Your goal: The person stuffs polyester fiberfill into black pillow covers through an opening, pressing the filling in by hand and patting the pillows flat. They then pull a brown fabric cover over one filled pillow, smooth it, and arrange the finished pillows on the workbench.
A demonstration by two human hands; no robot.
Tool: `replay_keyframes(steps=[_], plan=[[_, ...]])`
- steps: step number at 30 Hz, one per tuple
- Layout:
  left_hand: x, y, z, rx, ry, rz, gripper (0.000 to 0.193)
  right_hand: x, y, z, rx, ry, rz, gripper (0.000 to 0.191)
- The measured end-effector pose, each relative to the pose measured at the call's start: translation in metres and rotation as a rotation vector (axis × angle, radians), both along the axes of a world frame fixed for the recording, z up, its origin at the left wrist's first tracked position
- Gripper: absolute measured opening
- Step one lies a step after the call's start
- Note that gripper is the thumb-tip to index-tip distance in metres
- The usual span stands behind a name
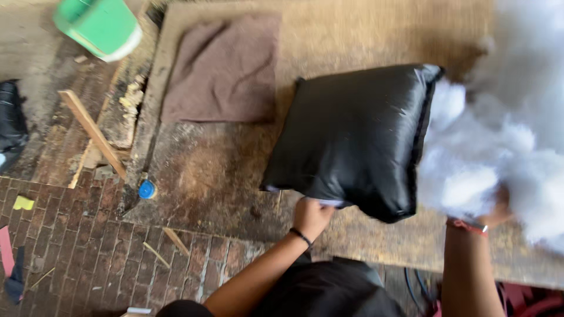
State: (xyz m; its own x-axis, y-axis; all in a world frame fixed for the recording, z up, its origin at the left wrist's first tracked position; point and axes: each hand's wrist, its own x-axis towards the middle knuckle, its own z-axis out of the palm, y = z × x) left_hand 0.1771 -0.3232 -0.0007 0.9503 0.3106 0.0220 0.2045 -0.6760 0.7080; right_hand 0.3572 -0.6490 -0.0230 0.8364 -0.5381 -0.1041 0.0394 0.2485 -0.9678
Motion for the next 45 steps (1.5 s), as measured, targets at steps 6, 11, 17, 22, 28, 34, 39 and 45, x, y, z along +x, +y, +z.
replay_keyframes(steps=[6, 11, 17, 22, 28, 34, 39, 45], plan=[[-0.007, -0.020, 0.000, 0.044, -0.180, -0.597, 0.014, -0.060, -0.007, -0.039, 0.013, 0.126, 0.001, 0.078], [0.023, -0.003, -0.003, 0.480, -0.254, -0.659, 0.011, -0.073, 0.005, -0.070, 0.023, 0.091, -0.056, 0.075], [0.066, -0.008, 0.010, 0.392, -0.207, -0.797, 0.012, -0.132, 0.013, -0.062, 0.022, 0.043, -0.107, 0.072], [0.087, -0.059, 0.064, 0.189, -0.122, -0.938, 0.016, -0.178, 0.114, -0.058, -0.150, 0.104, 0.050, 0.069], [0.083, -0.084, 0.089, 0.193, -0.399, -1.072, 0.018, -0.126, 0.147, -0.099, -0.200, 0.084, 0.548, 0.066], [0.083, -0.063, 0.082, 0.183, -0.136, -1.152, 0.023, -0.085, 0.171, -0.100, -0.285, 0.035, 0.966, 0.063], [0.129, 0.044, 0.054, 0.369, -0.182, -0.650, 0.044, -0.056, 0.218, -0.112, -0.253, 0.038, 1.123, 0.060], [0.162, 0.066, -0.016, 0.567, 0.213, -0.543, 0.082, -0.033, 0.274, -0.168, -0.194, 0.014, 1.132, 0.057]])
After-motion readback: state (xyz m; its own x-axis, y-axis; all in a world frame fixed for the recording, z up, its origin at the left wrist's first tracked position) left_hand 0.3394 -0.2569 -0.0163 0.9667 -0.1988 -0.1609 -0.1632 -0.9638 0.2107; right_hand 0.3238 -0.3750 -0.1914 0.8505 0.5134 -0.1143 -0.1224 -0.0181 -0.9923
